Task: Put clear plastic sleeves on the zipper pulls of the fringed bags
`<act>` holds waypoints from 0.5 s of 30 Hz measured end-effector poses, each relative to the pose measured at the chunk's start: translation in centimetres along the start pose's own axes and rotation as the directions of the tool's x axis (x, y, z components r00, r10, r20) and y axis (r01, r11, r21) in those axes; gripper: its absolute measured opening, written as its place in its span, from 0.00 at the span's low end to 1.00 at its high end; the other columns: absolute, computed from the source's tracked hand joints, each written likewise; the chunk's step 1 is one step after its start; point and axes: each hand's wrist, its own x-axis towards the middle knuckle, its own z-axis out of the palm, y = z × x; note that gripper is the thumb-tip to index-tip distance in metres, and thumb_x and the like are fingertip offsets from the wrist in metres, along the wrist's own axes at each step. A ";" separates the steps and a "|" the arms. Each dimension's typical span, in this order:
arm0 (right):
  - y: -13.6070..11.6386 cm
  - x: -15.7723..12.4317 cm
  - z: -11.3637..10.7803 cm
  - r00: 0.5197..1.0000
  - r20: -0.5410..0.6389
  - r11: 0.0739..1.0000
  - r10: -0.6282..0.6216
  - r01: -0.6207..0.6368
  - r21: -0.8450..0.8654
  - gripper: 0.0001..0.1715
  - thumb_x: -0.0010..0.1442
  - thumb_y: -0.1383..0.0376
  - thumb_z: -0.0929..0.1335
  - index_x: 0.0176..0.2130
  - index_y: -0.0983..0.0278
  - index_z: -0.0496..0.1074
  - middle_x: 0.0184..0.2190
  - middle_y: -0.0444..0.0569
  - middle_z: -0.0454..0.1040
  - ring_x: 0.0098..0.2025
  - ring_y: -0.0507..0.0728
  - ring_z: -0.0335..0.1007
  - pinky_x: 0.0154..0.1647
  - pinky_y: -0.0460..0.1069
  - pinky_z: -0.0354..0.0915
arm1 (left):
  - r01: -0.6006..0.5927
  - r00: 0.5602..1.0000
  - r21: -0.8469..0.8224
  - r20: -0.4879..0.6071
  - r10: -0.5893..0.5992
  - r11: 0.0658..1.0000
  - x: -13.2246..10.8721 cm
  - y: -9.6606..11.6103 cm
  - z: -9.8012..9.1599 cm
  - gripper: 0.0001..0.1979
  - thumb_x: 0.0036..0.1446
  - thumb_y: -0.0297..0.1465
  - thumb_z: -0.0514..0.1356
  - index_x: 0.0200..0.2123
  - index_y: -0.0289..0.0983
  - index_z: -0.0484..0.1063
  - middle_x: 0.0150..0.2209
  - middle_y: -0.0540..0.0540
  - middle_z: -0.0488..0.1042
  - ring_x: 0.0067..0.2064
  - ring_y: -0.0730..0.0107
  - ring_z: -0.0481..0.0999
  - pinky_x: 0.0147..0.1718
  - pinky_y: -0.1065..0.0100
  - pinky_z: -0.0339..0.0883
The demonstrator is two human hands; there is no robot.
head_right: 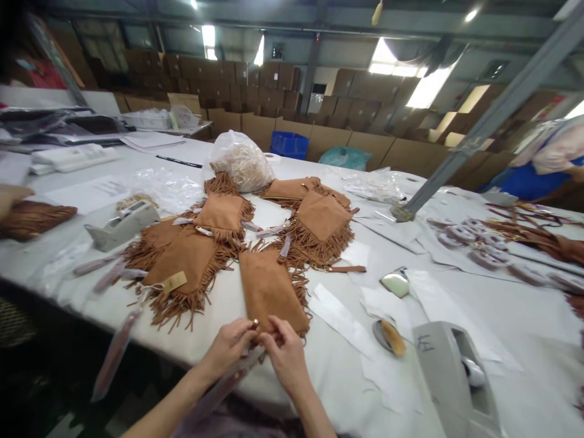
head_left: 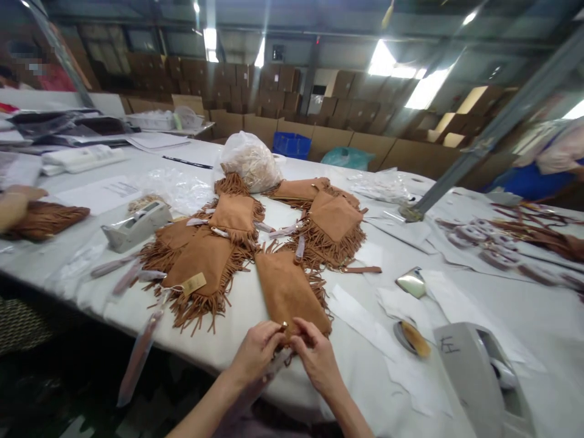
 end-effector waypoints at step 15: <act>-1.1 -3.3 0.3 0.967 -0.184 0.978 -0.176 0.151 -0.142 0.12 0.61 0.65 0.63 0.31 0.62 0.74 0.27 0.45 0.73 0.32 0.52 0.70 0.34 0.44 0.62 | 0.134 0.966 -0.214 0.248 -0.079 0.968 -2.6 -2.6 4.8 0.16 0.62 0.41 0.47 0.36 0.40 0.70 0.30 0.49 0.74 0.32 0.68 0.73 0.39 0.71 0.68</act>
